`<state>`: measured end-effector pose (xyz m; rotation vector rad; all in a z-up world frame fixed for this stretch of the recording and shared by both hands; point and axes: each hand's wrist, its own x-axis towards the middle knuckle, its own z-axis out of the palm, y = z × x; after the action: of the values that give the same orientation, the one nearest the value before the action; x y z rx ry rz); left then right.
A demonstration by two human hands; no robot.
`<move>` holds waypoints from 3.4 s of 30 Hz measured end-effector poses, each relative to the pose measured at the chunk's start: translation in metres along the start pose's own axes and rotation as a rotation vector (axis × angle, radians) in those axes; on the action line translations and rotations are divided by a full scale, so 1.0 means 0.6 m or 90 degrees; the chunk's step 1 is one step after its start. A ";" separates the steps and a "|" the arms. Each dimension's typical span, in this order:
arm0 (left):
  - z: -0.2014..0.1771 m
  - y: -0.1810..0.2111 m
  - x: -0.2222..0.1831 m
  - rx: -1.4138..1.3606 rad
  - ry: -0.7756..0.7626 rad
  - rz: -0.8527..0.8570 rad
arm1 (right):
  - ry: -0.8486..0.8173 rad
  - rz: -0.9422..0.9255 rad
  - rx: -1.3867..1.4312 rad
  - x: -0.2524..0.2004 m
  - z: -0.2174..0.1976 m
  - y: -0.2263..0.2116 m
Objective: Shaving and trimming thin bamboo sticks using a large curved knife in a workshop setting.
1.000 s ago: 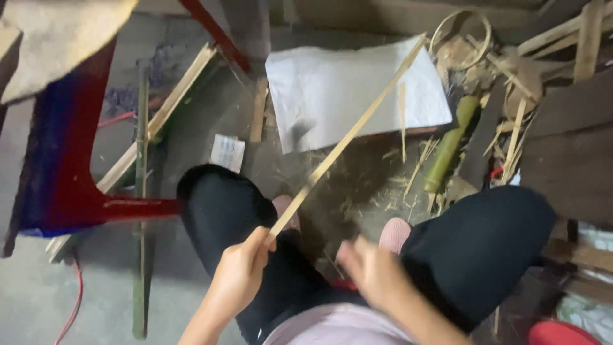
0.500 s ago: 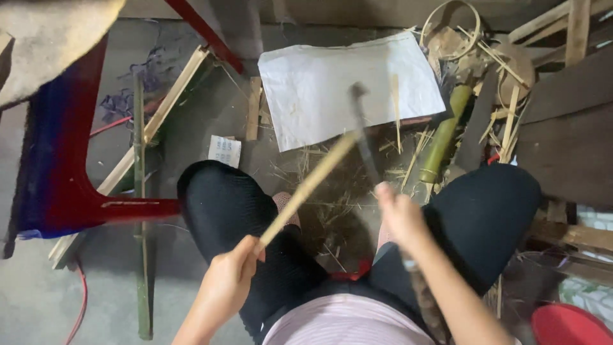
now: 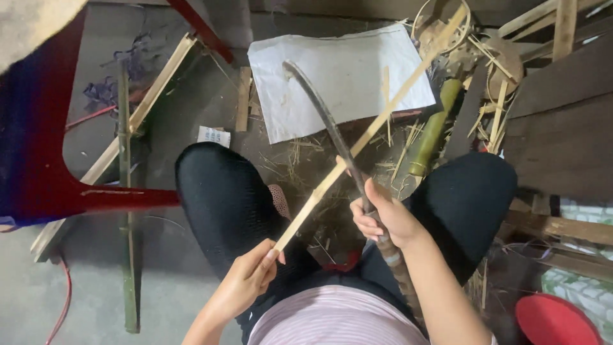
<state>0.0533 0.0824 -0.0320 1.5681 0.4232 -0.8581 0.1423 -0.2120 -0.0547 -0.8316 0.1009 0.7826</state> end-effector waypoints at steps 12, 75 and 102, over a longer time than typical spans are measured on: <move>0.036 0.091 0.032 0.198 0.011 0.091 | 0.000 0.031 -0.020 -0.012 0.015 0.024; 0.055 0.003 0.033 0.167 0.215 0.152 | 0.334 -0.164 -1.141 -0.051 0.045 0.220; 0.041 -0.025 0.119 0.115 0.116 0.080 | 0.361 -0.106 -1.087 -0.020 0.025 0.195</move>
<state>0.0829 0.0473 -0.0939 1.8277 0.3806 -0.6744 0.0535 -0.1597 -0.1132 -2.6277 -0.1818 0.2920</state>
